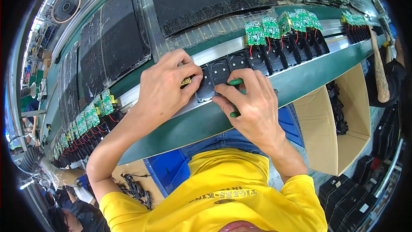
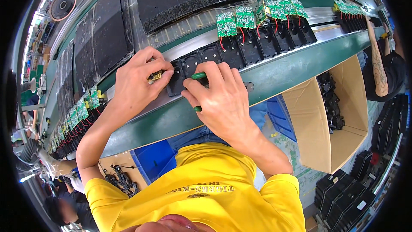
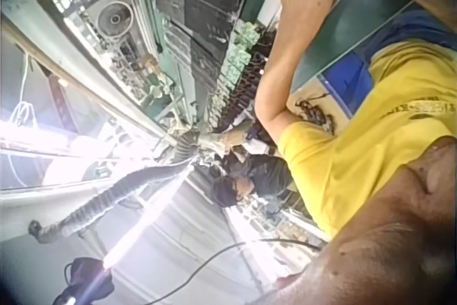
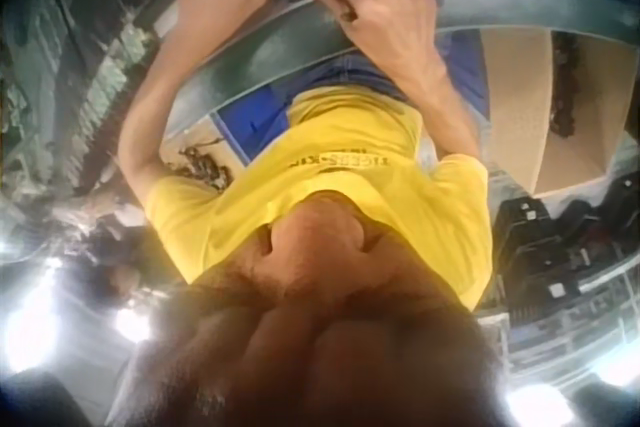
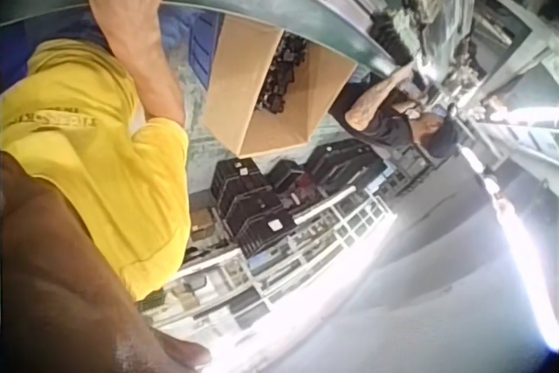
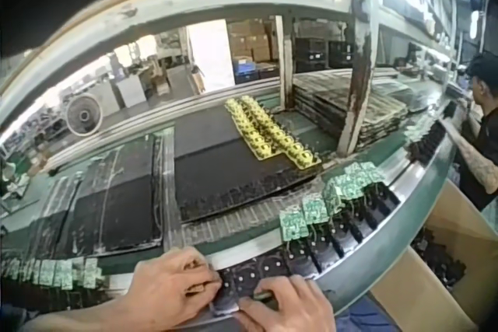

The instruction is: The person is manually assembling and inspecting circuit boards on an assembly line using small hand tools.

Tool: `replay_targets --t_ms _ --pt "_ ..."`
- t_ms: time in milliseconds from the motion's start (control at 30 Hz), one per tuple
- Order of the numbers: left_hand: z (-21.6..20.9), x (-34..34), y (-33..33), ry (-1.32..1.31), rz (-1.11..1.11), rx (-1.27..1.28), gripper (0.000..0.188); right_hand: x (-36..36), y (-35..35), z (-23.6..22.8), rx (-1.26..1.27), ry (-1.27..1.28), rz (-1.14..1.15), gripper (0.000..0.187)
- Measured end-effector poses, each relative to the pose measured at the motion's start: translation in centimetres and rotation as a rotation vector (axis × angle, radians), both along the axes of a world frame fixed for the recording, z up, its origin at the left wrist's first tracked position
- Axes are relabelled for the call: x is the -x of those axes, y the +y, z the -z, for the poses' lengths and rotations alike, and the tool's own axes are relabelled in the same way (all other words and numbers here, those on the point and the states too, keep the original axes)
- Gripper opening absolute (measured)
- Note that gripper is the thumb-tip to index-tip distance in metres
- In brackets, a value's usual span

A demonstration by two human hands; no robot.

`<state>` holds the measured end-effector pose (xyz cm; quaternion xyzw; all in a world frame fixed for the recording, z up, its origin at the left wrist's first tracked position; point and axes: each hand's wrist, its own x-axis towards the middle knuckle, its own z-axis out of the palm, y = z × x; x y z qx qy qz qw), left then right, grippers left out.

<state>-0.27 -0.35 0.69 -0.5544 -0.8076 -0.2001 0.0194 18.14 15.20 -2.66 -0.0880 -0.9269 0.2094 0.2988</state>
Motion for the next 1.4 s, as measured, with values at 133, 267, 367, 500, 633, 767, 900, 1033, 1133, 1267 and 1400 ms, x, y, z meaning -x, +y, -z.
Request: replay_targets --t_ms 133,267,367,500,633,767,900,1033,1133,1267,1400 --pt "-1.1 0.2 0.8 0.049 0.047 0.011 0.004 -0.2 0.4 -0.7 -0.002 0.003 -0.003 0.022" --pt "-0.4 -0.1 0.9 0.115 0.061 -0.002 0.002 -0.1 0.9 -0.6 -0.029 0.006 -0.03 0.02" --pt "0.0 -0.5 1.0 0.12 0.096 -0.023 0.004 -0.3 0.5 0.0 -0.097 0.01 0.005 0.025" --pt "-0.6 -0.9 1.1 0.121 0.107 -0.049 0.004 -0.3 0.5 -1.3 -0.007 0.047 -0.034 0.027" --pt "-0.8 -1.4 0.2 0.17 0.038 0.052 0.005 0.1 0.4 -5.0 0.712 0.167 -0.296 0.024" --pt "-0.5 -1.3 -0.1 0.105 0.009 0.036 0.008 4.6 1.0 -4.5 1.286 0.362 -0.484 0.032" --pt "-0.4 -1.4 0.8 0.047 -0.028 0.045 0.01 6.9 1.0 -5.0 1.401 0.489 -0.416 0.042" --pt "0.3 -1.4 0.5 0.02 -0.072 0.039 0.01 9.2 0.8 -2.8 1.403 0.518 -0.467 0.037" --pt "0.7 -1.4 0.4 0.036 -0.042 -0.002 0.009 9.8 0.5 -1.9 1.395 0.558 -0.464 0.031" --pt "0.6 -1.5 -0.5 0.061 -0.063 0.011 0.009 10.7 -1.4 -2.5 1.304 0.532 -0.328 0.026" --pt "0.8 -1.4 -0.2 0.002 -0.036 0.013 0.011 12.1 -1.3 -1.0 1.308 0.515 -0.308 0.024"
